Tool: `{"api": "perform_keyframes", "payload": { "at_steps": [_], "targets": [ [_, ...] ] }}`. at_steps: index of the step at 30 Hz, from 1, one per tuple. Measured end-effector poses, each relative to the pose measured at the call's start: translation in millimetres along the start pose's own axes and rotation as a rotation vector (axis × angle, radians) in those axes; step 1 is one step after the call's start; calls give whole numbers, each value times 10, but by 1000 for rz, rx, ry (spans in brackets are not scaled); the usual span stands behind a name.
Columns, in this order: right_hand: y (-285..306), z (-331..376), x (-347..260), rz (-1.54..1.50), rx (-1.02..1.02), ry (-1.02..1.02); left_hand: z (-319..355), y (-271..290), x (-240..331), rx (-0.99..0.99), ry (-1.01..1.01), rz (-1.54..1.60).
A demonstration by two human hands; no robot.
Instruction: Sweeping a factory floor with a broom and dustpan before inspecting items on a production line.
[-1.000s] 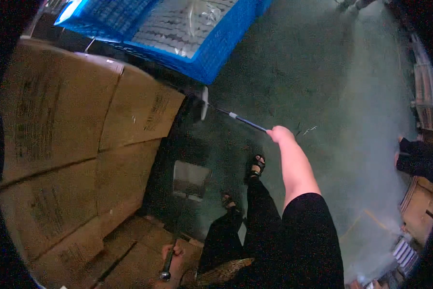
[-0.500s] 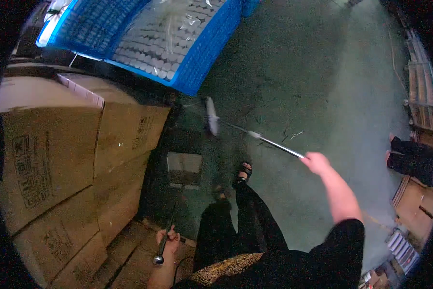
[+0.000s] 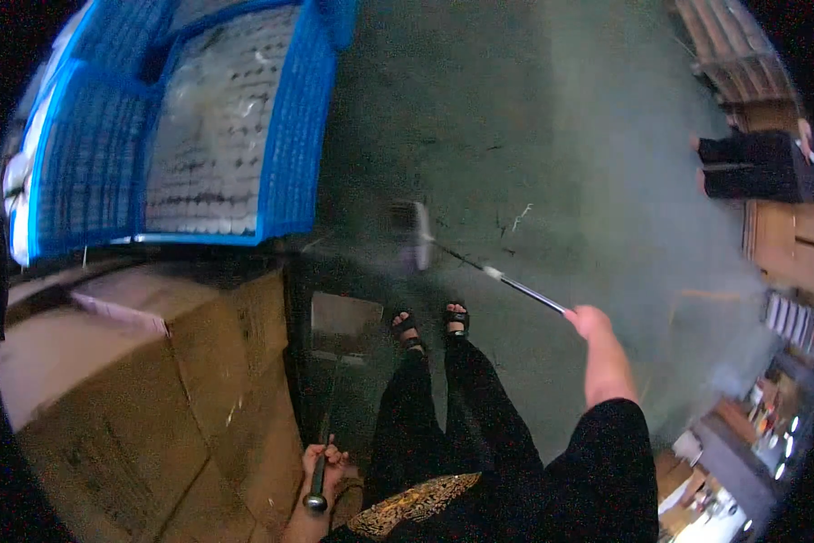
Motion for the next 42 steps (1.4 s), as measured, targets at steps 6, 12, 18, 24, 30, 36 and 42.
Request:
{"api": "perform_keyframes", "payload": {
  "at_steps": [6, 12, 18, 24, 30, 36, 42],
  "targets": [
    [875, 1111, 772, -101, 55, -190, 236, -725, 179, -33, 179, -83],
    [1089, 365, 4, -370, 59, 44, 305, -1326, 27, -16, 215, -165],
    [1384, -1179, -603, -327, 36, 4, 337, -2072, -303, 101, 113, -261],
    [549, -579, 991, -505, 55, -53, 131, -2565, -672, 147, 76, -457],
    [507, 189, 1664, -860, -178, -321, -40, -3276, -831, 259, 57, -478],
    [1970, -1775, 1133, -1044, 44, -126, -663, -4466, -699, 114, 11, -478],
    [2299, -2993, 426, -1371, -201, -293, -670, -4342, -734, 170, 56, -384]
  ]
}}
Point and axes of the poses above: each hand's wrist, its own z-axis away from the middle knuckle, its own y-axis out of the back of the hand, x = y × z, the point moved 1 cm from there along -z, towards the middle knuckle, and after that the axes turned 1 degree about -x, right-handed, at the moved point
